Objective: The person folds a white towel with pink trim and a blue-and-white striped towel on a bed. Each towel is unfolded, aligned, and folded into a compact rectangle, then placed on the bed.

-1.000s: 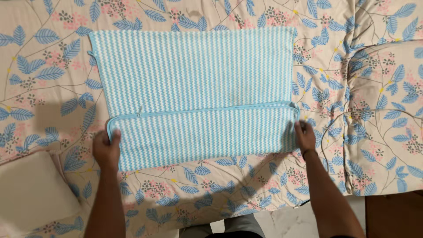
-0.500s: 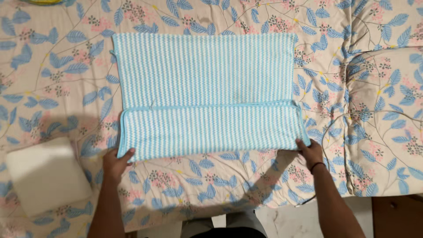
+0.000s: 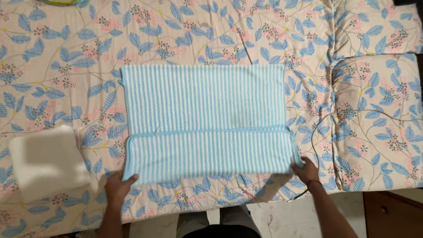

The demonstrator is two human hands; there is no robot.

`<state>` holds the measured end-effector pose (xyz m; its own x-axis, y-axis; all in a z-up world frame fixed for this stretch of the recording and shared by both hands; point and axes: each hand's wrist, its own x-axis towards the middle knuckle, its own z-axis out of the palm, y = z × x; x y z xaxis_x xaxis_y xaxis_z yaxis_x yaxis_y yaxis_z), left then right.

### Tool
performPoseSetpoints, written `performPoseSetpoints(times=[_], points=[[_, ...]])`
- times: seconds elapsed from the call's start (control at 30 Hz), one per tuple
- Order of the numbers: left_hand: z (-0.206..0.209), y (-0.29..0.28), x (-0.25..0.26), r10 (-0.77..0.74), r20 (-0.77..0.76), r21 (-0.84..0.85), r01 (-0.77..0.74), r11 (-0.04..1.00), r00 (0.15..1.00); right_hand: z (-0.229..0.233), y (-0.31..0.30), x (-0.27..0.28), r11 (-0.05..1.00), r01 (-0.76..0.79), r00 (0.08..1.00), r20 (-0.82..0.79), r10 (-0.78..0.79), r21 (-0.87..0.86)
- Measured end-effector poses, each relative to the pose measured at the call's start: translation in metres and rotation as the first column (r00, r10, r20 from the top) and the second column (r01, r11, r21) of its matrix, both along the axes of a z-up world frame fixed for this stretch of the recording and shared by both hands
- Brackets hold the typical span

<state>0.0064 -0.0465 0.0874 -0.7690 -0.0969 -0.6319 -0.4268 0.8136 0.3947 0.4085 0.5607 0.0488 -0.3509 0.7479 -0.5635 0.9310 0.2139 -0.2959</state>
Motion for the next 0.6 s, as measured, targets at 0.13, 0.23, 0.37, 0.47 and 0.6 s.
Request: performPoseSetpoints(times=[0.13, 0.23, 0.37, 0.47, 0.6], points=[[0.008, 0.049, -0.013, -0.516, -0.595, -0.372, 0.358, 0.856, 0.616, 0.000, 0.000, -0.039, 0.856, -0.308, 0.933, -0.043, 0.356, 0.415], [0.007, 0.093, -0.047, -0.681, -0.553, -0.334, 0.621, 0.709, 0.480, 0.001, 0.011, -0.090, 0.702, -0.544, 0.794, 0.010, 0.608, 0.460], [0.002, 0.126, -0.084, -0.864, -0.295, -0.495, 0.708, 0.503, 0.408, -0.005, 0.020, -0.153, 0.548, -0.801, 0.590, 0.167, 0.790, 0.241], [-0.005, 0.110, -0.095, -0.854, -0.191, -0.405, 0.754, 0.517, 0.483, -0.010, 0.031, -0.163, 0.531, -0.847, 0.501, 0.361, 0.787, 0.019], [-0.014, 0.078, -0.123, -0.729, -0.229, -0.092, 0.731, 0.676, 0.645, -0.004, 0.068, -0.162, 0.514, -0.858, 0.489, 0.295, 0.821, -0.006]])
